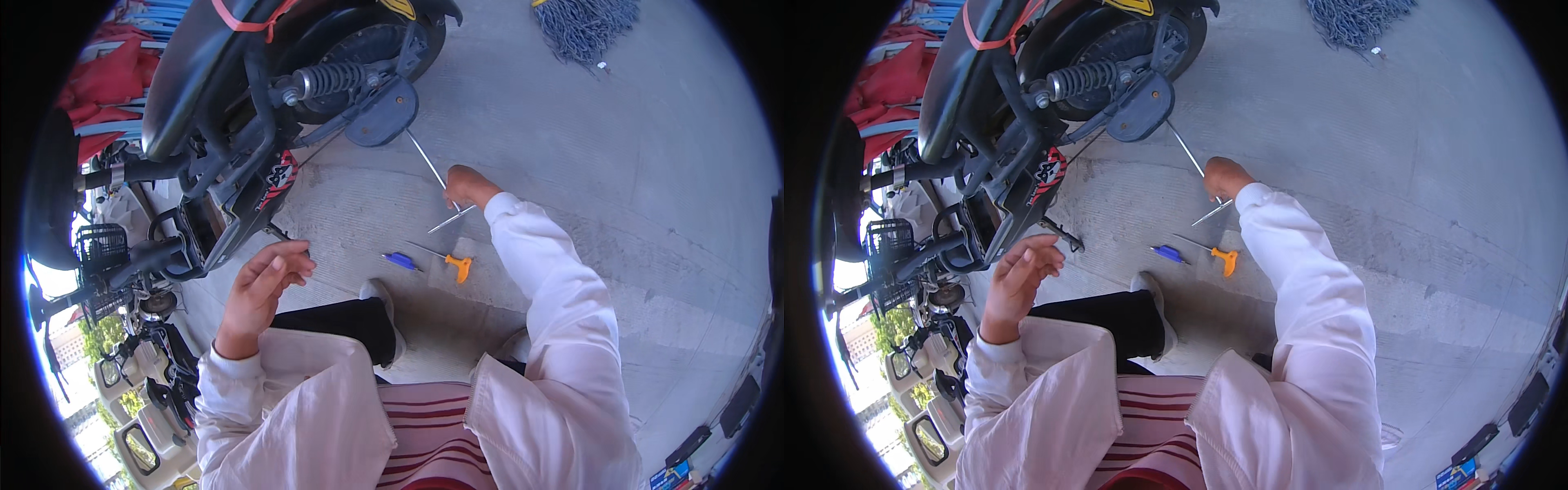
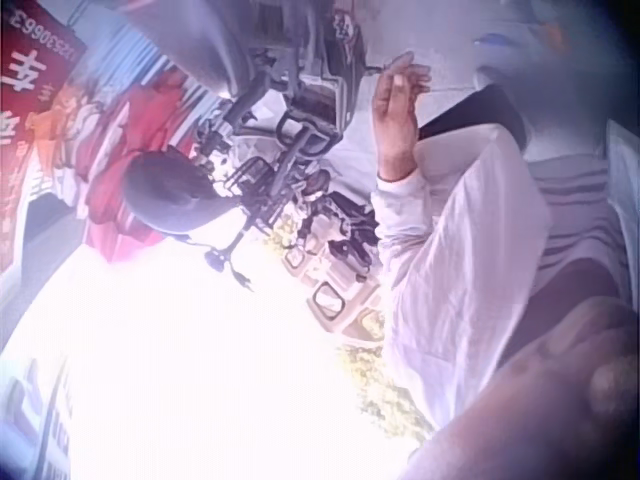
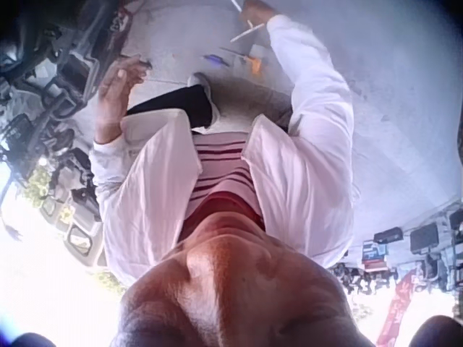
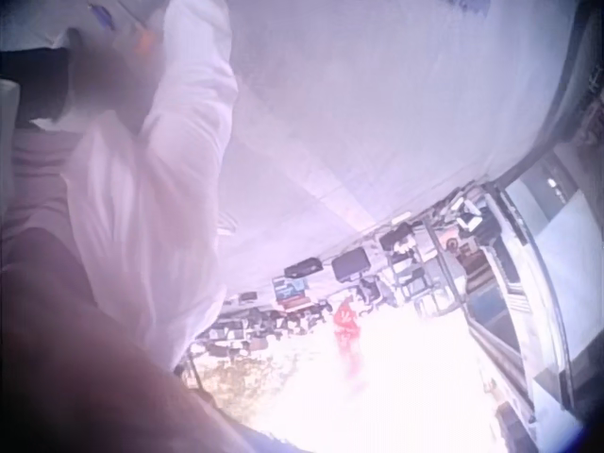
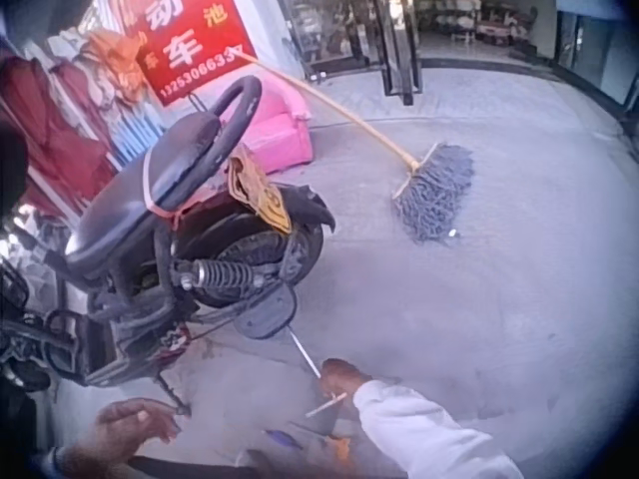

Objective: The person uses pliers to cut a cable on the handlebar of a parked electric scooter, then retrieves a screwdriver and T-handle wrench from a nearby tool cart. They use the tools to adjust components on the scooter's rear wheel and handlebar area.

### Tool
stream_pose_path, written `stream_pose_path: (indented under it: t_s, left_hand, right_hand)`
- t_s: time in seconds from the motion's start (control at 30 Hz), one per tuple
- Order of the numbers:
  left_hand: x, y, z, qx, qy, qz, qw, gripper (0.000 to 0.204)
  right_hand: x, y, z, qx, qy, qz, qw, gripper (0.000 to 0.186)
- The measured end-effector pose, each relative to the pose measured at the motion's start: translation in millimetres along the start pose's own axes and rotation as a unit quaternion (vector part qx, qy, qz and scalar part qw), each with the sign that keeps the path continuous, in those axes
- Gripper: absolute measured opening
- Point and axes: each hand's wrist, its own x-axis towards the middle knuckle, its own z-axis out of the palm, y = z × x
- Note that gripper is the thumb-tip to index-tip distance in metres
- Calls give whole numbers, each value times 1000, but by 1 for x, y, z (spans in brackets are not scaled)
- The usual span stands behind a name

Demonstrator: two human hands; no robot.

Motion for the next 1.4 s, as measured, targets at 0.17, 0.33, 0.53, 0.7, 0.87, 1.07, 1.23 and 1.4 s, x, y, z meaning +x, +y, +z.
stream_pose_path:
  t_s: [0.17,0.33,0.53,0.7,0.87,1.07,1.23,1.4]
  left_hand:
    - [-22,-9,-26,-107,173,32,979,28]
    - [-21,-4,-14,-123,113,16,986,30]
    - [-19,-4,-24,-104,112,14,988,36]
    - [-15,1,-28,-105,109,11,988,37]
    - [-12,0,-33,-107,95,20,990,37]
    - [-8,0,-32,-103,93,18,990,38]
    - [-11,4,-30,-100,87,20,991,39]
    - [-10,4,-27,-101,77,19,992,39]
  right_hand:
    - [-2,-22,-16,-146,-23,17,989,11]
    - [-32,-41,-36,-61,-87,47,993,19]
    - [-29,-46,-39,-188,-91,33,977,19]
    - [-25,-23,-19,-170,66,14,983,15]
    - [-7,-17,-22,-15,-80,74,994,14]
    - [1,-14,-24,66,-109,89,988,25]
    - [-27,-35,-36,57,-85,78,992,30]
    - [-15,-17,-26,102,-91,80,987,32]
